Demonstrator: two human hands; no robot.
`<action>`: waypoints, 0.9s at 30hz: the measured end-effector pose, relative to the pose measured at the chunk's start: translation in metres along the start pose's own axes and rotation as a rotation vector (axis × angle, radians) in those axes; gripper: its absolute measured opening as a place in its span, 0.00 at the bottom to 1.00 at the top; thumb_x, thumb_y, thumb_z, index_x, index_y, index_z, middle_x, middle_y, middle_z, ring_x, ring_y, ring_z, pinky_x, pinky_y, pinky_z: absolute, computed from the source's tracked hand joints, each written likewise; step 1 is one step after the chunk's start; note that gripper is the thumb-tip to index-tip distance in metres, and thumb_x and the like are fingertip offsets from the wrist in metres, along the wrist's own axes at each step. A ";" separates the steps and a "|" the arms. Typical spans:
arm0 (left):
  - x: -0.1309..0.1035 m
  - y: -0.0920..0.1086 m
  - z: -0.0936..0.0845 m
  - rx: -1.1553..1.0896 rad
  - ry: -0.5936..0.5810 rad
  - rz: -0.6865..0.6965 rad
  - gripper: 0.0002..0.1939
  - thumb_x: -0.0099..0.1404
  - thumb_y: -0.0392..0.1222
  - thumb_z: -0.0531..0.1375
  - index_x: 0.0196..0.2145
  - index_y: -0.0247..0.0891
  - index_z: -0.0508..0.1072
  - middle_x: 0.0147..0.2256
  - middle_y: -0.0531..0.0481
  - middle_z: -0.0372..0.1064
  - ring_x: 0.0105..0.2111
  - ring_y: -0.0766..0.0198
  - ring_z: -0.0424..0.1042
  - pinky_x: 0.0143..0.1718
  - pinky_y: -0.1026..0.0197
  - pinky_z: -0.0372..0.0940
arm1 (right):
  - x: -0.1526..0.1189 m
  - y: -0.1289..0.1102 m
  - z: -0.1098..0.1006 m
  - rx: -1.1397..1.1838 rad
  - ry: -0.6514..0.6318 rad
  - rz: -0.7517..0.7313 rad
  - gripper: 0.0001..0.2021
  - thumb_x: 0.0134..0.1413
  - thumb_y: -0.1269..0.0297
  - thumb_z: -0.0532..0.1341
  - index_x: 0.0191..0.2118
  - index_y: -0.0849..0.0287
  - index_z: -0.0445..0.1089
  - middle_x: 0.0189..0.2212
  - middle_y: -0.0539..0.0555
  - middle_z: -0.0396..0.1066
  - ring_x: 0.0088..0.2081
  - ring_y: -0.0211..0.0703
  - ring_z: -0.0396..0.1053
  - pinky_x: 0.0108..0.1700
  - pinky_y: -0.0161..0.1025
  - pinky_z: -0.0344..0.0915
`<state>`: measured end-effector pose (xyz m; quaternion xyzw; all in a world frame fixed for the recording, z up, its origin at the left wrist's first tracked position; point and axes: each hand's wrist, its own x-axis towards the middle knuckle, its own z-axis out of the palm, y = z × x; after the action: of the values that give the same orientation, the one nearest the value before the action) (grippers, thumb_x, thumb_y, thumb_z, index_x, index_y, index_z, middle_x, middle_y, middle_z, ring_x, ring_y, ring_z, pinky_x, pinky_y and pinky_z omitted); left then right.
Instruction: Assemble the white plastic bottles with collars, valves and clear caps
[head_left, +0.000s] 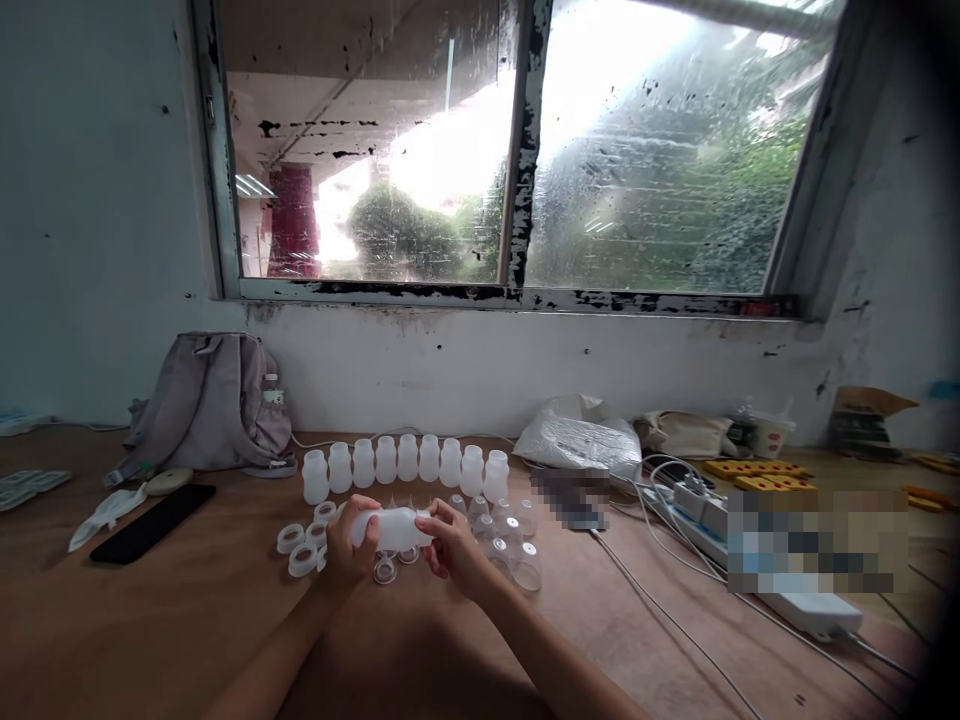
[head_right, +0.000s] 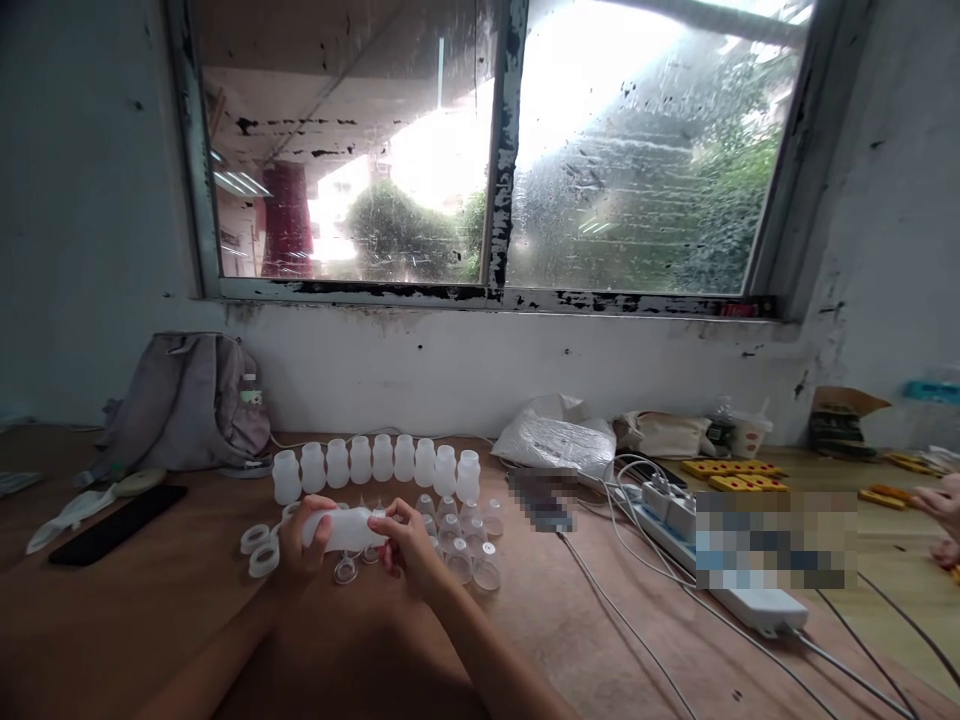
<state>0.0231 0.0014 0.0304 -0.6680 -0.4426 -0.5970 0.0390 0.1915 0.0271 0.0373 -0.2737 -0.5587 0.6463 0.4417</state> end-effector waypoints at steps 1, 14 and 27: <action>0.000 -0.001 -0.001 0.006 -0.014 0.029 0.07 0.58 0.41 0.49 0.31 0.39 0.63 0.27 0.50 0.66 0.28 0.62 0.67 0.30 0.62 0.62 | -0.001 0.001 0.001 0.028 -0.002 0.015 0.16 0.41 0.56 0.60 0.27 0.55 0.50 0.09 0.40 0.57 0.08 0.29 0.50 0.10 0.26 0.39; -0.002 -0.009 0.009 -0.038 -0.013 -0.096 0.09 0.59 0.43 0.48 0.31 0.38 0.64 0.27 0.51 0.67 0.28 0.62 0.68 0.30 0.61 0.63 | -0.003 -0.038 -0.030 -0.968 0.178 -0.243 0.19 0.49 0.48 0.52 0.24 0.60 0.64 0.19 0.49 0.64 0.22 0.35 0.61 0.22 0.31 0.51; -0.001 -0.026 0.010 -0.094 0.134 -0.267 0.09 0.60 0.44 0.49 0.28 0.39 0.64 0.28 0.52 0.65 0.30 0.61 0.66 0.34 0.60 0.60 | -0.008 -0.040 -0.057 -1.395 0.120 0.023 0.10 0.41 0.57 0.61 0.26 0.59 0.71 0.25 0.54 0.70 0.27 0.42 0.65 0.26 0.34 0.55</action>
<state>0.0138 0.0224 0.0144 -0.5627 -0.4957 -0.6602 -0.0425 0.2538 0.0469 0.0619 -0.5344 -0.8149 0.1252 0.1862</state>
